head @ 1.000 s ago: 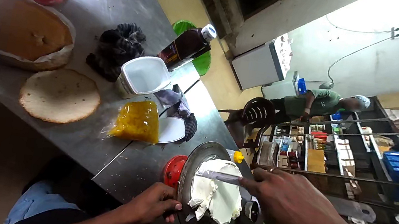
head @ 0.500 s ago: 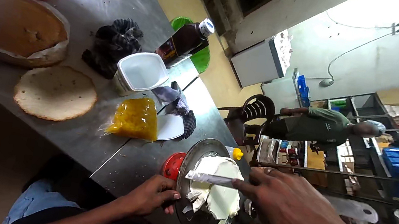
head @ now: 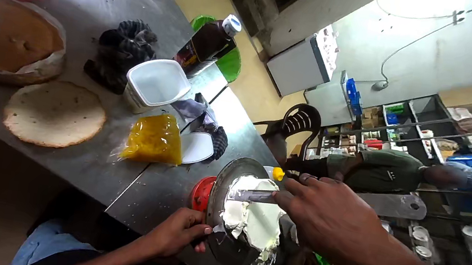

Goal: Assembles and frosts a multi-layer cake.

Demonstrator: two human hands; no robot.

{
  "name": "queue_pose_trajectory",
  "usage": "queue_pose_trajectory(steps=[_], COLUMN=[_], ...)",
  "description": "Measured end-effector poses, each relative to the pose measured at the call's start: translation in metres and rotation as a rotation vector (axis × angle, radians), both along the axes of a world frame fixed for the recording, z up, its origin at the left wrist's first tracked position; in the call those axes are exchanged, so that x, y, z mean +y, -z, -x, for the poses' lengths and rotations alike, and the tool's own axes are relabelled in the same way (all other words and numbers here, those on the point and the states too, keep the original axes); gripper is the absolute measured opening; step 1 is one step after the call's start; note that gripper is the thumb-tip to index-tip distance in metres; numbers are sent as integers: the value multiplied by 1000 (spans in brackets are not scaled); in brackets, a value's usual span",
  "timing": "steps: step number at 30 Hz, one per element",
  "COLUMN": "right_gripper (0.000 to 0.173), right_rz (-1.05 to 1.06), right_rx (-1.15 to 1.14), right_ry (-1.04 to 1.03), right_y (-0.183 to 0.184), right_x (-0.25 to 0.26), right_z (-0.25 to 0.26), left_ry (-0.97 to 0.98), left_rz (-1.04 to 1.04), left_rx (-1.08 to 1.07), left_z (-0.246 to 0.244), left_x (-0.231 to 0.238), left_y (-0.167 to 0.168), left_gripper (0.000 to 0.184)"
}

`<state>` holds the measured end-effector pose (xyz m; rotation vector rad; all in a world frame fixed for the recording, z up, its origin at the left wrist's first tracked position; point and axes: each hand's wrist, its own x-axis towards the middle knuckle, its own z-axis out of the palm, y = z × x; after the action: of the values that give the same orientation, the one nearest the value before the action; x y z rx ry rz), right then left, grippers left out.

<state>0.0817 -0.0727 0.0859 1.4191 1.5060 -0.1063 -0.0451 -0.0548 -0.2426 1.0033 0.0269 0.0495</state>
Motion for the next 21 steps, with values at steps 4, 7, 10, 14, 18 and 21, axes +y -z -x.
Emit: queue_pose_trajectory(steps=[4,7,10,14,18,21], right_gripper=[30,24,18,10,7,8], right_rz=[122,94,-62,-89,-16,5], right_rx=[64,112,100,60,38,98], right_ry=[185,72,-128,-93,102,155], right_y=[-2,1,5,1,-2,-5], right_x=[-7,-24,-28,-7,0,-5], right_z=[13,21,18,4,7,21], left_ry=[-16,-76,-79,-18,-36,-50], left_rz=[-6,-4,-1,-3,5,-5], left_rx=[11,30,57,42,41,44], left_z=[-3,-8,-10,-6,-4,-8], left_x=[7,20,29,19,16,19], left_y=[-1,-5,-9,-6,-6,-5], left_gripper=[28,27,26,25,23,24])
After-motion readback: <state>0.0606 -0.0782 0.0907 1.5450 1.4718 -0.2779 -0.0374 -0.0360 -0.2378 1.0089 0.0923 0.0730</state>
